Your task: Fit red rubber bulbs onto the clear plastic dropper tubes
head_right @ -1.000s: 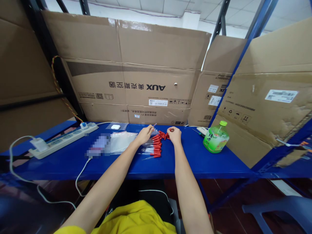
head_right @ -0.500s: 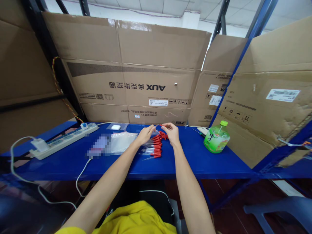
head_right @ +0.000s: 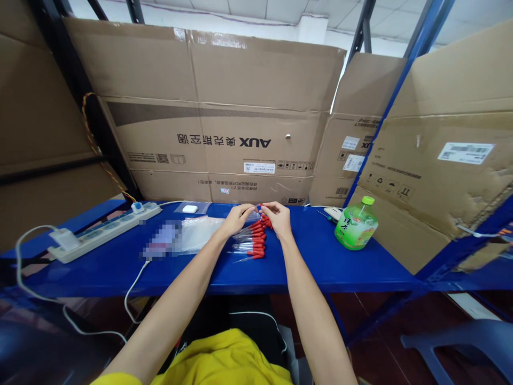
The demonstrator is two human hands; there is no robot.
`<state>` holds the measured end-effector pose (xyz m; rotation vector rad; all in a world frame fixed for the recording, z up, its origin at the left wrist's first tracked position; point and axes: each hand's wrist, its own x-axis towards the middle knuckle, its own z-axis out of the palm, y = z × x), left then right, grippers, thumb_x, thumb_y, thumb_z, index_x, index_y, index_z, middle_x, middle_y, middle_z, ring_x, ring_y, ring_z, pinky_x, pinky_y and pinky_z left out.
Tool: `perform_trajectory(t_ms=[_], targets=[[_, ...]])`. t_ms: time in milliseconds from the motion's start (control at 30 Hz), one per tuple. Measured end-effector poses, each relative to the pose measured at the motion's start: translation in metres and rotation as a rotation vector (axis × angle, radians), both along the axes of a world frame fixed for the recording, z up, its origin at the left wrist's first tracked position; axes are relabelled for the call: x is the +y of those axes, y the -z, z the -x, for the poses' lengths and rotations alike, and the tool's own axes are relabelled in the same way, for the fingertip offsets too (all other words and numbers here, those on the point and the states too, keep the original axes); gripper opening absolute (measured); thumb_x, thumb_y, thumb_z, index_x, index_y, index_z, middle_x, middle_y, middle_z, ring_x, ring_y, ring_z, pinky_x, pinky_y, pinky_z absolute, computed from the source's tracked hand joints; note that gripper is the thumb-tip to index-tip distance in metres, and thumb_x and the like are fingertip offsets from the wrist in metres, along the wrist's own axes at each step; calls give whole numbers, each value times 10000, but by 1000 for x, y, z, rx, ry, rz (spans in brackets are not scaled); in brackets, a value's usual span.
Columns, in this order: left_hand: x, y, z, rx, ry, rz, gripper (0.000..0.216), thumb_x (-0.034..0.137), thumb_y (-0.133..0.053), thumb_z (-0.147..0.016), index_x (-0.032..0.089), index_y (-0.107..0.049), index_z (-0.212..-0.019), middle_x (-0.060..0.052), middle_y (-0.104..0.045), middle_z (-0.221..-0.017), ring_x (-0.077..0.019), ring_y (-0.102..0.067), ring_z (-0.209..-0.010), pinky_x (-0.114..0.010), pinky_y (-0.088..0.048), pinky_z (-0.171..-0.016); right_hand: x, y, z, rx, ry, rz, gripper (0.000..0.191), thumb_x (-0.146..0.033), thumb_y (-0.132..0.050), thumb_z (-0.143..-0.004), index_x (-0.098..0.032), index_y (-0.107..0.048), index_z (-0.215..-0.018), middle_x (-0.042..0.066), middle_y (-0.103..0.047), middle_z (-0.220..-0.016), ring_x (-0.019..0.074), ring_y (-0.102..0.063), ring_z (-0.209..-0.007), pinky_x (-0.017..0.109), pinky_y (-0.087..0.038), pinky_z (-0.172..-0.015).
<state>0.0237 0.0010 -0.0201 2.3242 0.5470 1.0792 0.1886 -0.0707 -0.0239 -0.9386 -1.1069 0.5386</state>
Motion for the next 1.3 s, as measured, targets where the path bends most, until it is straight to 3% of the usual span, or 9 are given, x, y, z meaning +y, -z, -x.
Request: perform_trajectory(t_ms=[533,967,1300], targets=[[1,-5,5,51,-35,-147,455,452,-412,-1024,170,-763,-1087,-76,-683,-859,-187,-569,-786,-296,-433,-785,-1,2,-2,-26,5,-5,355,-502,-837,-668,-202,-737,-827,46,-760,-773,243,-739,-748,394,-613,-746],[-1,-6,2,49,-26,-34,477,499,-435,-1003,169,-770,-1085,-91,-715,-903,-216,-614,-842,-328,-470,-839,5,6,0,6,62,-50,333,-472,-839,-684,-194,-715,-820,46,-752,-805,229,-739,-765,386,-612,-784],[5,-4,6,58,-17,-184,456,465,-419,-1019,182,-776,-1055,-71,-658,-786,-185,-538,-714,-302,-383,-689,2,7,-1,-26,16,-6,356,-494,-854,-652,-189,-751,-805,70,-781,-826,252,-748,-800,399,-616,-805]])
